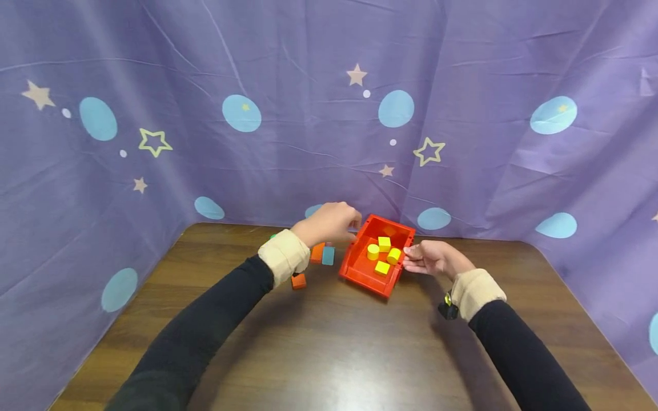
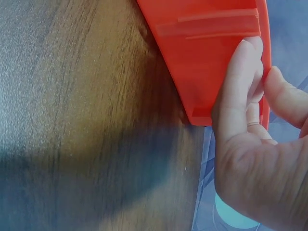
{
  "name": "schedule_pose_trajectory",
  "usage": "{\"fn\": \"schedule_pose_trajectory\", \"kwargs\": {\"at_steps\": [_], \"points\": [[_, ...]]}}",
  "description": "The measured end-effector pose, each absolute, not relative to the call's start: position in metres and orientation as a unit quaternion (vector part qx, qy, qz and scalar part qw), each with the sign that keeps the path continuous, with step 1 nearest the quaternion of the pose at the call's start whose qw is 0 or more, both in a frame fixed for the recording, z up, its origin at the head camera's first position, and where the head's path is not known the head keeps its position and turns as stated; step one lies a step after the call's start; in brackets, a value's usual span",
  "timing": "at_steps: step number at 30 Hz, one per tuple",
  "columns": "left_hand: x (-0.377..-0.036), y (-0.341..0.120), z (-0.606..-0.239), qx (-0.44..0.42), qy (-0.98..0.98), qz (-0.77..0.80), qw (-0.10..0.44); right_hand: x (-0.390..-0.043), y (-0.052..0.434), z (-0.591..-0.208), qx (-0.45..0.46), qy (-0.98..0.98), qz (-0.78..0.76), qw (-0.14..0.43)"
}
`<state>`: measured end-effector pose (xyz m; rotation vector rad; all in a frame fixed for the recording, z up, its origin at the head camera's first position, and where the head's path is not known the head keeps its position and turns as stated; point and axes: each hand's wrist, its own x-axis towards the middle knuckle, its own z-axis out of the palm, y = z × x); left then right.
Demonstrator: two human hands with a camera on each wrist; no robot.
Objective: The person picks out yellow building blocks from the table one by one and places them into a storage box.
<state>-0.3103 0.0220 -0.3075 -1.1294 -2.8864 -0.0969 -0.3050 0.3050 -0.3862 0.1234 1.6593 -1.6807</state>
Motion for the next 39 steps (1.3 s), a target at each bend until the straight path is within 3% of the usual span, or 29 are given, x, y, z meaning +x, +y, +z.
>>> {"fn": "schedule_pose_trajectory", "kwargs": {"at_steps": [24,39], "points": [[-0.303,-0.070,-0.304,-0.287,-0.953,-0.096,-0.013,-0.305,0.307,-0.389,0.062,0.634,-0.675,0.372],[-0.296,-0.098,-0.320,-0.269,-0.958,-0.102,0.004,-0.306,0.306,-0.390,0.062,0.629,-0.677,0.378]]}}
